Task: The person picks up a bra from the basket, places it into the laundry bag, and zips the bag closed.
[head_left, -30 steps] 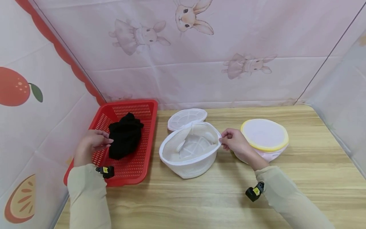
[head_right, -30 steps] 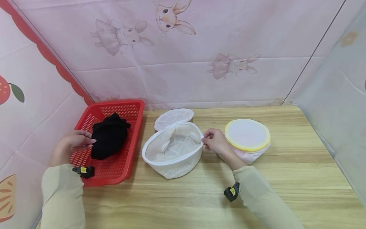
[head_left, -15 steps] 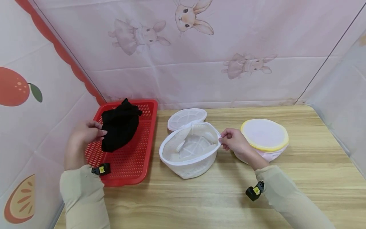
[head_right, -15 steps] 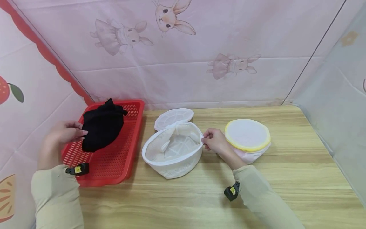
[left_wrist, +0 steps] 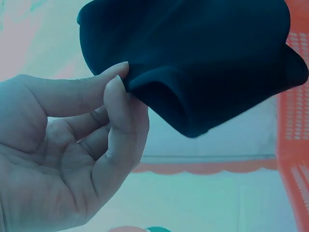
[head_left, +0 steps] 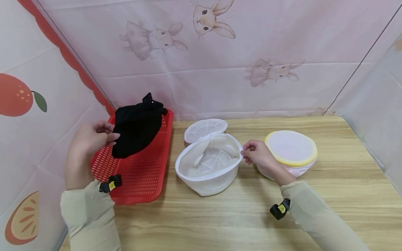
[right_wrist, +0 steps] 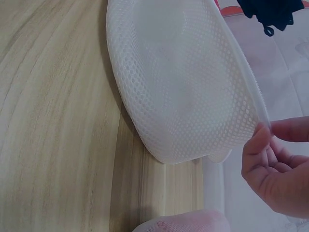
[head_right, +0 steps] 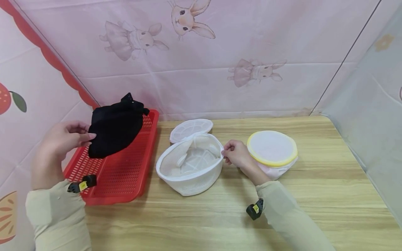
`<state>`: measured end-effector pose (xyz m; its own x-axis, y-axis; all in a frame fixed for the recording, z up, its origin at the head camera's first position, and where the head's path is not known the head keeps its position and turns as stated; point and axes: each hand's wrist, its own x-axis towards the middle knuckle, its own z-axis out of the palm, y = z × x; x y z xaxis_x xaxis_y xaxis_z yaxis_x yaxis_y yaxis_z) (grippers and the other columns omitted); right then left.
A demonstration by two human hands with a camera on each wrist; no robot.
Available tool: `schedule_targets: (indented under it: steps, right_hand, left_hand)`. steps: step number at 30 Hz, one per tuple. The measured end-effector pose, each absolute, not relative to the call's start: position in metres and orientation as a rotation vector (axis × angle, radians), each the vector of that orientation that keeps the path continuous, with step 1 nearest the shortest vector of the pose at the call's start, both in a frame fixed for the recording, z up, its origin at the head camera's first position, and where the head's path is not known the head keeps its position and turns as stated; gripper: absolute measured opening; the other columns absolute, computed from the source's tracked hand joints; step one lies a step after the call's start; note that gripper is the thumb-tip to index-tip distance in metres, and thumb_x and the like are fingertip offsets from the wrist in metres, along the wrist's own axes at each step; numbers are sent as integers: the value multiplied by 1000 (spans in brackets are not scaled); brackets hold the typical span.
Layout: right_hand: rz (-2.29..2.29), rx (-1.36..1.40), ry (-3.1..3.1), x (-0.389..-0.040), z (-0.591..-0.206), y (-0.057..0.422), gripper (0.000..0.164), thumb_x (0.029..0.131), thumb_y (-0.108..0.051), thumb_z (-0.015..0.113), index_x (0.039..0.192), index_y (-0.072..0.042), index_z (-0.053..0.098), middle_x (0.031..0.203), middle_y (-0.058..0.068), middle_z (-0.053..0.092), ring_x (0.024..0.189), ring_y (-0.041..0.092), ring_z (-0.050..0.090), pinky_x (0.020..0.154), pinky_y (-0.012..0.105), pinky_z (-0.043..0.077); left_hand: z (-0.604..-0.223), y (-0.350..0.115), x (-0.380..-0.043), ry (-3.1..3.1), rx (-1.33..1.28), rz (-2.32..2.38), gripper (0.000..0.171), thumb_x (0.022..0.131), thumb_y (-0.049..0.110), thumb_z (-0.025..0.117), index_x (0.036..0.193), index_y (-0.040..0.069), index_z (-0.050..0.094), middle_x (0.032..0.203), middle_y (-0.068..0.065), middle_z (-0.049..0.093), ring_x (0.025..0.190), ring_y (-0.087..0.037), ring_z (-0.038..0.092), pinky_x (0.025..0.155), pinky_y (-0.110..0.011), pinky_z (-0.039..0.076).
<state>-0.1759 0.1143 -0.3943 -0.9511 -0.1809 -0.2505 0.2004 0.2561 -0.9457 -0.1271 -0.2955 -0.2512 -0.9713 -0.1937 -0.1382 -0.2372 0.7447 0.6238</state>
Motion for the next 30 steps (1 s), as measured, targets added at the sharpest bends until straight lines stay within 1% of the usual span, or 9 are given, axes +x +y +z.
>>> schedule_targets:
  steps: [6, 12, 15, 19, 24, 30]
  right_hand:
    - [-1749, -4, 2221, -177, -397, 115, 7, 85, 4, 56, 82, 0, 52, 69, 10, 53, 57, 16, 50, 51, 24, 46]
    - [-1743, 4, 2223, -177, -399, 115, 8, 85, 4, 57, 81, -1, 53, 69, 10, 53, 57, 16, 51, 51, 24, 47]
    - [-1738, -7, 2225, -178, -400, 115, 8, 85, 5, 56, 80, -1, 53, 69, 9, 52, 57, 16, 51, 52, 25, 47]
    - [-1733, -7, 2222, -178, -399, 116, 10, 85, 5, 56, 79, -3, 53, 69, 9, 52, 58, 16, 51, 52, 25, 47]
    - [-1735, -9, 2221, -178, -399, 116, 10, 85, 5, 57, 79, -3, 53, 69, 9, 53, 58, 16, 51, 52, 25, 47]
    - [-1737, -12, 2226, -177, -398, 116, 9, 85, 5, 57, 80, -1, 53, 69, 10, 54, 57, 16, 51, 52, 25, 47]
  left_hand:
    - [-241, -279, -127, 2918, -271, 1034, 31, 90, 15, 57, 113, -4, 49, 97, -18, 51, 74, -21, 56, 61, -17, 48]
    - [-238, -259, -128, 2926, -200, 1082, 27, 89, 10, 58, 110, -5, 50, 96, -18, 52, 72, -18, 58, 61, -15, 49]
    - [-238, -249, -128, 2939, -169, 1088, 24, 89, 9, 58, 107, -5, 51, 95, -18, 54, 72, -19, 59, 61, -16, 49]
    - [-239, -233, -129, 2954, -138, 1084, 21, 88, 8, 59, 103, -5, 53, 91, -18, 55, 74, -24, 58, 64, -22, 51]
    - [-243, -212, -133, 2967, -121, 1074, 17, 86, 7, 60, 100, -3, 56, 86, -16, 57, 72, -23, 58, 68, -32, 53]
    - [-253, -189, -139, 2916, -50, 1148, 13, 85, 1, 60, 97, -3, 57, 85, -16, 57, 73, -23, 57, 65, -31, 54]
